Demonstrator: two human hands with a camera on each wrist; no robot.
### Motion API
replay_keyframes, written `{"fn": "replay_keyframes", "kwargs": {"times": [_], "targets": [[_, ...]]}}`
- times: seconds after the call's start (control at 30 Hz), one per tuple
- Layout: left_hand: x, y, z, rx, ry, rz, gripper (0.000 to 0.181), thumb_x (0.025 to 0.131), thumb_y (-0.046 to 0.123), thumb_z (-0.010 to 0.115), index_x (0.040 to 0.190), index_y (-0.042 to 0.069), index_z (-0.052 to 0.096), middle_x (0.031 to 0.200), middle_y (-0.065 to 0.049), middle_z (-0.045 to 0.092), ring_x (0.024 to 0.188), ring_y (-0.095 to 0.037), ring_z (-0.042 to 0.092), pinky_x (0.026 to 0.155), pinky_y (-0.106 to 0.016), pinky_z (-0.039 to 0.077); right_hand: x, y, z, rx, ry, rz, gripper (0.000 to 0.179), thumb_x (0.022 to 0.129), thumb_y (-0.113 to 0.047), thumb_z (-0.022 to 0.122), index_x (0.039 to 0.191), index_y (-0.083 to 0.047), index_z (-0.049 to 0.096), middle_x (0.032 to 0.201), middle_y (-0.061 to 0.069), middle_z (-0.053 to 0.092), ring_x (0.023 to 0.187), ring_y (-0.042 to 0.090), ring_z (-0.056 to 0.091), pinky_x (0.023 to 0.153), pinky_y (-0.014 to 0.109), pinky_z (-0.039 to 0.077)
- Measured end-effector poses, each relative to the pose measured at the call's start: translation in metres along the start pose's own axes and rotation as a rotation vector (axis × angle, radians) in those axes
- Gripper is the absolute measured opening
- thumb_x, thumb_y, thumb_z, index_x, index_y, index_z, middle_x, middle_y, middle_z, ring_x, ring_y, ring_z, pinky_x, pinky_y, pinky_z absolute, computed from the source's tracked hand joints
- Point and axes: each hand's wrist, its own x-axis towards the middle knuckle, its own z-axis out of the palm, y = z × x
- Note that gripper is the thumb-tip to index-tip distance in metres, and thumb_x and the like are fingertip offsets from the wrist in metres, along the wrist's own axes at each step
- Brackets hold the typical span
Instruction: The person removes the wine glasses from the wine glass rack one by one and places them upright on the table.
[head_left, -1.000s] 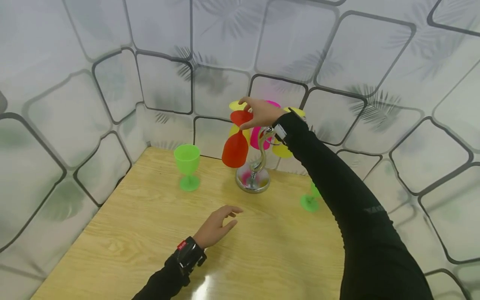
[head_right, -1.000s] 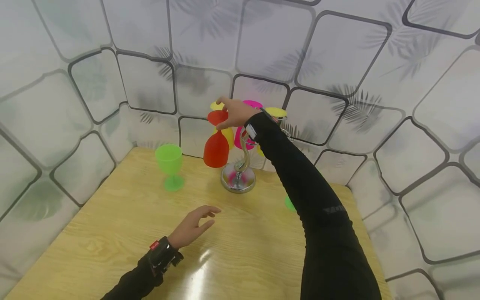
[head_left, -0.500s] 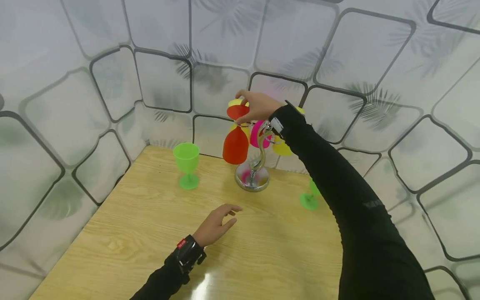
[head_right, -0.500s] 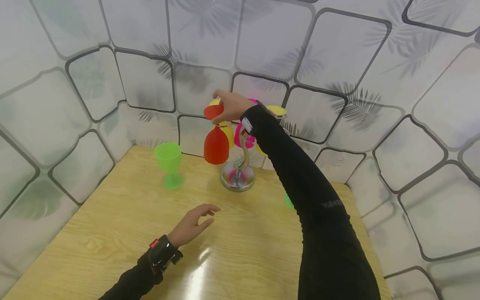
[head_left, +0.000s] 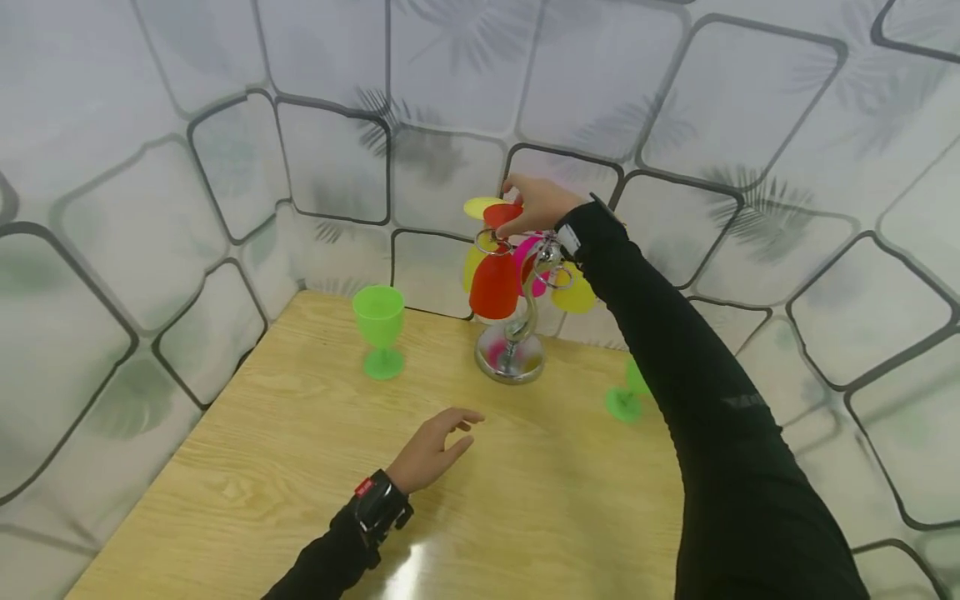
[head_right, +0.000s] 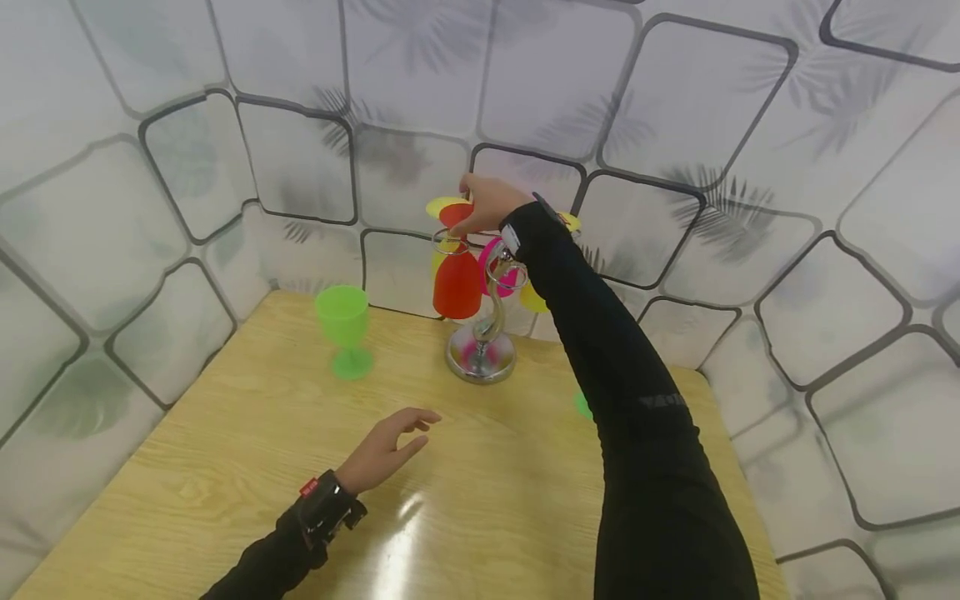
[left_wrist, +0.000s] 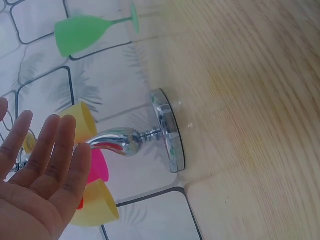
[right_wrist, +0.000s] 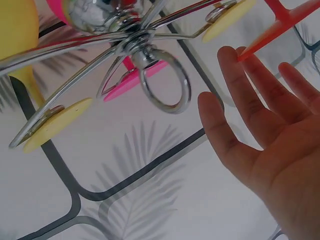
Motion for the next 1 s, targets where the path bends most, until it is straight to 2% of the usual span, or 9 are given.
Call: {"fn": "replay_keyframes", "kwargs": {"times": [0.13, 0.3, 0.37, 0.5, 0.63, 0.73, 0.83, 0.9, 1.0], "targets": [[0.003, 0.002, 0.002, -0.002, -0.006, 0.008, 0.033, 0.094, 0.018, 0.052, 0.126, 0.008, 0.056, 0.125, -0.011, 0.06, 0.108, -0.025, 0.057, 0.091, -0.05, 0.049, -0.019, 0.002, -0.003, -0.009, 0.015, -0.011, 0.077, 0.077, -0.038, 0.072, 0.137, -0.006, 0.037, 0.128, 0.02, 0.055, 0.111, 0.032, 0.051, 0.097, 0.047, 0.048], [0.005, 0.005, 0.004, -0.008, -0.017, 0.015, 0.033, 0.094, 0.016, 0.053, 0.125, 0.007, 0.057, 0.124, -0.011, 0.06, 0.108, -0.026, 0.057, 0.09, -0.051, 0.049, -0.057, -0.014, 0.008, -0.031, 0.042, -0.081, 0.072, 0.079, -0.035, 0.071, 0.136, -0.006, 0.038, 0.128, 0.02, 0.055, 0.11, 0.031, 0.053, 0.095, 0.047, 0.049], [0.005, 0.005, 0.005, -0.01, -0.015, 0.025, 0.033, 0.094, 0.017, 0.053, 0.125, 0.007, 0.057, 0.124, -0.011, 0.06, 0.107, -0.026, 0.057, 0.09, -0.05, 0.049, -0.072, -0.019, 0.016, -0.051, 0.078, -0.133, 0.071, 0.078, -0.035, 0.071, 0.135, -0.008, 0.04, 0.126, 0.019, 0.056, 0.106, 0.03, 0.056, 0.091, 0.044, 0.051], [0.003, 0.004, 0.007, -0.043, -0.01, 0.047, 0.035, 0.095, 0.02, 0.052, 0.126, 0.005, 0.057, 0.124, -0.012, 0.06, 0.109, -0.03, 0.057, 0.092, -0.052, 0.048, -0.109, -0.026, 0.041, -0.066, 0.234, -0.282, 0.069, 0.073, -0.032, 0.075, 0.132, -0.008, 0.046, 0.118, 0.014, 0.063, 0.098, 0.026, 0.058, 0.081, 0.039, 0.055], [0.0, 0.0, 0.006, -0.05, 0.013, 0.053, 0.038, 0.096, 0.025, 0.049, 0.127, 0.003, 0.056, 0.123, -0.013, 0.061, 0.107, -0.029, 0.058, 0.092, -0.052, 0.048, -0.153, -0.028, 0.078, -0.065, 0.423, -0.394, 0.071, 0.069, -0.03, 0.079, 0.13, -0.005, 0.052, 0.113, 0.014, 0.063, 0.099, 0.025, 0.054, 0.078, 0.039, 0.055], [-0.001, -0.003, 0.007, -0.055, 0.03, 0.023, 0.041, 0.096, 0.029, 0.048, 0.126, 0.002, 0.056, 0.122, -0.015, 0.061, 0.105, -0.028, 0.059, 0.091, -0.051, 0.049, -0.182, -0.021, 0.112, -0.068, 0.546, -0.404, 0.073, 0.065, -0.028, 0.08, 0.13, -0.007, 0.054, 0.112, 0.015, 0.06, 0.1, 0.026, 0.052, 0.077, 0.041, 0.055], [0.0, -0.004, 0.006, -0.072, 0.039, -0.022, 0.042, 0.097, 0.03, 0.046, 0.126, 0.002, 0.055, 0.12, -0.016, 0.062, 0.105, -0.028, 0.059, 0.092, -0.05, 0.048, -0.201, -0.007, 0.146, -0.009, 0.638, -0.367, 0.072, 0.063, -0.023, 0.082, 0.129, -0.009, 0.057, 0.113, 0.015, 0.058, 0.101, 0.026, 0.052, 0.078, 0.041, 0.056], [0.003, -0.005, 0.006, -0.088, 0.043, -0.039, 0.042, 0.097, 0.029, 0.045, 0.128, 0.001, 0.053, 0.119, -0.016, 0.062, 0.105, -0.028, 0.059, 0.093, -0.05, 0.048, -0.209, 0.005, 0.166, 0.08, 0.679, -0.321, 0.071, 0.062, -0.02, 0.083, 0.127, -0.009, 0.058, 0.112, 0.015, 0.058, 0.1, 0.026, 0.052, 0.077, 0.042, 0.056], [0.007, -0.005, 0.007, -0.119, 0.047, -0.048, 0.042, 0.097, 0.025, 0.046, 0.132, 0.001, 0.049, 0.119, -0.018, 0.062, 0.106, -0.03, 0.058, 0.092, -0.05, 0.048, -0.216, 0.024, 0.196, 0.294, 0.716, -0.245, 0.07, 0.062, -0.015, 0.083, 0.125, -0.005, 0.057, 0.114, 0.015, 0.058, 0.101, 0.025, 0.054, 0.079, 0.047, 0.054]]}}
